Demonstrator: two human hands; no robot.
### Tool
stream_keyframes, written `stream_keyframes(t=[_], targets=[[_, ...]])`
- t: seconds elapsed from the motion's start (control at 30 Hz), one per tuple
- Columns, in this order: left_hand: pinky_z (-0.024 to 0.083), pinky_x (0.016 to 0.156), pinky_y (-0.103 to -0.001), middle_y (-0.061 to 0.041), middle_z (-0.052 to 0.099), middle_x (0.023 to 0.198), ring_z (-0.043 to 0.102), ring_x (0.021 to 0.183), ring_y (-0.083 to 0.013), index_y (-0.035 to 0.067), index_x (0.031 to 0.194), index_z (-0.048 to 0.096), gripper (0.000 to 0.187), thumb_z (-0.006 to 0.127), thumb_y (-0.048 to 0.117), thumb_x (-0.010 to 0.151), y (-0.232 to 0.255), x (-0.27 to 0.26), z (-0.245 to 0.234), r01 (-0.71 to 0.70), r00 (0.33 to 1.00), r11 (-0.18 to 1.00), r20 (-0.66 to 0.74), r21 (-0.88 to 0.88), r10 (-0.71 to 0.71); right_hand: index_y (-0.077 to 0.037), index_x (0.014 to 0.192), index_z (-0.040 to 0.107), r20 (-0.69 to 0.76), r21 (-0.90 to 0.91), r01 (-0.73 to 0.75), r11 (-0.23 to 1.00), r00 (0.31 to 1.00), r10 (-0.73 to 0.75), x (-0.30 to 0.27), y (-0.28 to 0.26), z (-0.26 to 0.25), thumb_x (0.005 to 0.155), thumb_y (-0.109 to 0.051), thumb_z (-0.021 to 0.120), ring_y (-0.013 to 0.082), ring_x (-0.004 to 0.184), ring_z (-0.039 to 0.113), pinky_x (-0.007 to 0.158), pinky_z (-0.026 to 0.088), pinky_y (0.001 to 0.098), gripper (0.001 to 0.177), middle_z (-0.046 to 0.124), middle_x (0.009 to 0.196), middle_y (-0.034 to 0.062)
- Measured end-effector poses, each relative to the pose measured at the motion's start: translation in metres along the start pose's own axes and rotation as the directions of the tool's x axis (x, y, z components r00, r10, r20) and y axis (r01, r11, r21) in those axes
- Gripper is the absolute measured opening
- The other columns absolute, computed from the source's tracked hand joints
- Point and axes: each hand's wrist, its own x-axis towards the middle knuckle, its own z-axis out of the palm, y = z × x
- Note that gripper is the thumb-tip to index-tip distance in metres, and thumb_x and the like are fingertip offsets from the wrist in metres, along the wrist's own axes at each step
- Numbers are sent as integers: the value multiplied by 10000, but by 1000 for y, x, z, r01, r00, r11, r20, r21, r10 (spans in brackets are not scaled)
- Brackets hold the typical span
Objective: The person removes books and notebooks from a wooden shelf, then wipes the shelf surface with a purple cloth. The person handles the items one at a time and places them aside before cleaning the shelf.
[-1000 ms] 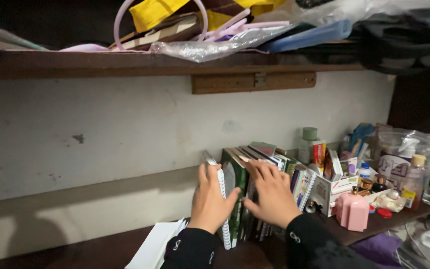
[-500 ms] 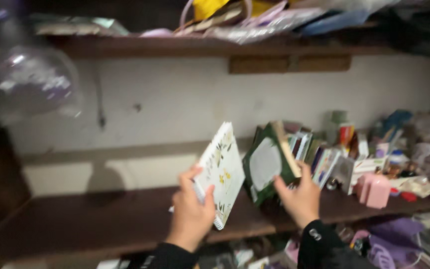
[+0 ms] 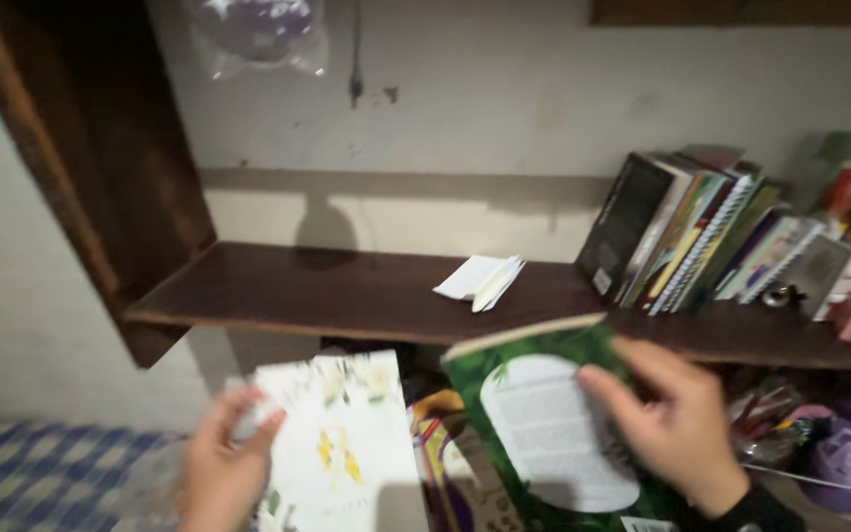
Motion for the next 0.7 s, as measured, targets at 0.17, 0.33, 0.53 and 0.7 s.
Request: stream_keyframes(t=[0.17, 0.33, 0.53, 0.7], targets=[[518, 1036, -343, -146, 759, 1199, 694, 1197, -261, 131, 1069, 819, 295, 837, 88, 778, -123, -11, 0, 59, 992, 960, 93, 275, -88, -107, 1180, 755, 263, -367, 133, 921, 964, -34, -24, -24, 50, 747, -234, 803, 281, 631, 646, 538, 520, 399, 455, 642, 744, 98], [368, 1191, -336, -158, 387, 1553, 412, 1451, -308, 230, 1417, 621, 734, 922, 213, 748, -88, -24, 1, -172, 821, 652, 473, 738, -319, -58, 1251, 650, 464, -392, 244, 887, 885, -39, -63, -9, 120, 763, -171, 698, 278, 769, 661, 610, 554, 407, 503, 635, 967, 80], [393, 1188, -384, -192, 409, 1566, 450, 1436, -343, 169, 1518, 452, 807, 824, 424, 849, 61, -22, 20, -549, 467, 401, 667, 733, -580, -38, 1254, 666, 665, -386, 136, 913, 727, 172, -105, -18, 177, 856, -249, 706, 321, 895, 690, 730, 565, 412, 452, 617, 1118, 156], [492, 1077, -380, -108, 650, 1379, 649, 1265, -269, 272, 1526, 384, 882, 776, 522, 776, 174, 0, 51, -546, 396, 503, 735, 671, -551, -164, 1117, 795, 843, -232, -232, 945, 437, 315, -59, -17, 129, 960, -483, 660, 287, 911, 741, 814, 567, 382, 379, 769, 1017, 130]])
